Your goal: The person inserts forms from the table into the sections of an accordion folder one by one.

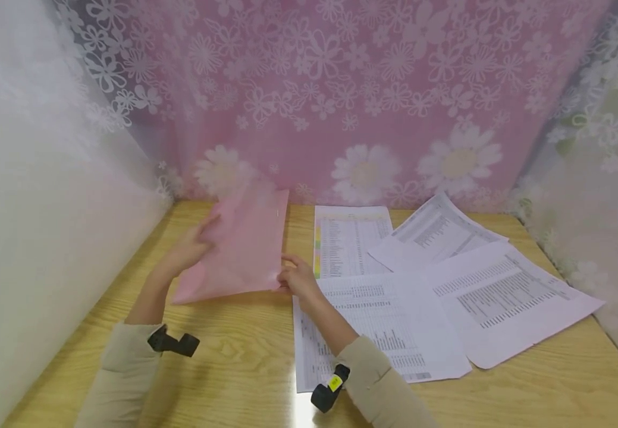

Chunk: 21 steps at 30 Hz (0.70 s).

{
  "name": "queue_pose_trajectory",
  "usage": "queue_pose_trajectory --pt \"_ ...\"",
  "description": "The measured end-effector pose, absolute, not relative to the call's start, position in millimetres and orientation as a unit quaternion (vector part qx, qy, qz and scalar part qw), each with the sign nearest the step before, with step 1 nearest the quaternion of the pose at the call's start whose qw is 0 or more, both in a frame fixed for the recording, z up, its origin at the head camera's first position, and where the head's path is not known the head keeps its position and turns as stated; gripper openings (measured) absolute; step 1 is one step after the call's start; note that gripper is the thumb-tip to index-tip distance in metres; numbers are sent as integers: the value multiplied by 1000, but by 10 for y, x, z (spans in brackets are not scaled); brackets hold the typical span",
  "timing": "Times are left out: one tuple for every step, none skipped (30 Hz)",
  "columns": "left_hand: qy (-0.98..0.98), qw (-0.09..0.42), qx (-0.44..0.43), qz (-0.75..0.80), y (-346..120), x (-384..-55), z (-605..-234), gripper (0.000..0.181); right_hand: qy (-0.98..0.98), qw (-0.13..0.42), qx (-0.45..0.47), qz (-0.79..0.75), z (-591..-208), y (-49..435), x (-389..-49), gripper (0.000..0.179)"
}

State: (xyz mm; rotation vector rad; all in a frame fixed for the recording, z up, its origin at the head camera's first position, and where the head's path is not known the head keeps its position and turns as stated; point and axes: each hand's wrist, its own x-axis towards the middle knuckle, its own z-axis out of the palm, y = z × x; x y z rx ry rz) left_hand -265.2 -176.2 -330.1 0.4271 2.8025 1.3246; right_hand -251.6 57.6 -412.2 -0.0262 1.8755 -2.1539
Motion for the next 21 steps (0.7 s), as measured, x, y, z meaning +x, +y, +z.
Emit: queue_pose_trajectory --pt "900 -2 130 415 -1780 -2641 -3291 63 650 142 -9 -746 -4119 582 -2517 56" --pt "907 -10 121 403 -1797 -2629 -3278 63 650 142 -9 -747 -4115 587 -2515 57" --pt "912 -18 115 392 -1812 -2617 -3263 64 649 143 -8 -747 -4114 592 -2511 57" --pt "915 -20 107 388 -1829 -2605 -3246 65 649 145 -7 -747 -4111 595 -2505 57" --pt "917 -21 99 385 -1843 -2592 -3225 67 648 146 -8 -748 -4109 599 -2499 57" --pt "920 -25 92 379 -1858 -2580 -3203 67 646 146 -6 -749 -4105 603 -2490 57" --pt "920 -24 84 383 -1872 -2567 -3181 68 644 147 -4 -751 -4100 608 -2479 57" --pt "917 -22 77 390 -1888 -2552 -3158 68 643 147 -4 -752 -4094 615 -2465 57" --pt "911 -23 75 404 -1904 -2540 -3139 67 642 147 -4 -753 -4086 622 -2450 57" --pt "903 -19 72 423 -1920 -2526 -3121 66 640 146 -4 -754 -4077 630 -2434 57" --pt "895 -18 72 439 -1935 -2509 -3104 65 638 145 -4 -757 -4069 638 -2418 57" --pt "886 -15 71 458 -1951 -2493 -3093 64 637 146 -4 -757 -4064 649 -2403 56" --pt "874 -10 73 480 -1966 -2479 -3086 63 635 146 -5 -758 -4059 660 -2386 56" --pt "864 -7 77 497 -1977 -2468 -3083 63 634 147 -6 -759 -4056 673 -2371 56" --pt "855 -4 79 512 -1987 -2460 -3086 62 630 149 -4 -762 -4056 687 -2356 56" --pt "847 1 82 525 -1993 -2451 -3088 62 627 152 -2 -764 -4057 701 -2341 56" --pt "841 4 83 535 -2000 -2449 -3097 62 623 155 0 -766 -4061 715 -2327 56" --pt "834 6 86 546 -2004 -2454 -3111 62 619 158 3 -769 -4066 728 -2312 55" --pt "827 9 91 555 -2006 -2461 -3125 61 613 160 8 -773 -4070 740 -2297 55" --pt "821 10 96 563 -2006 -2471 -3142 60 607 163 13 -777 -4072 751 -2283 55" --pt "814 12 101 572 -2003 -2482 -3160 60 602 164 15 -781 -4076 760 -2272 55"
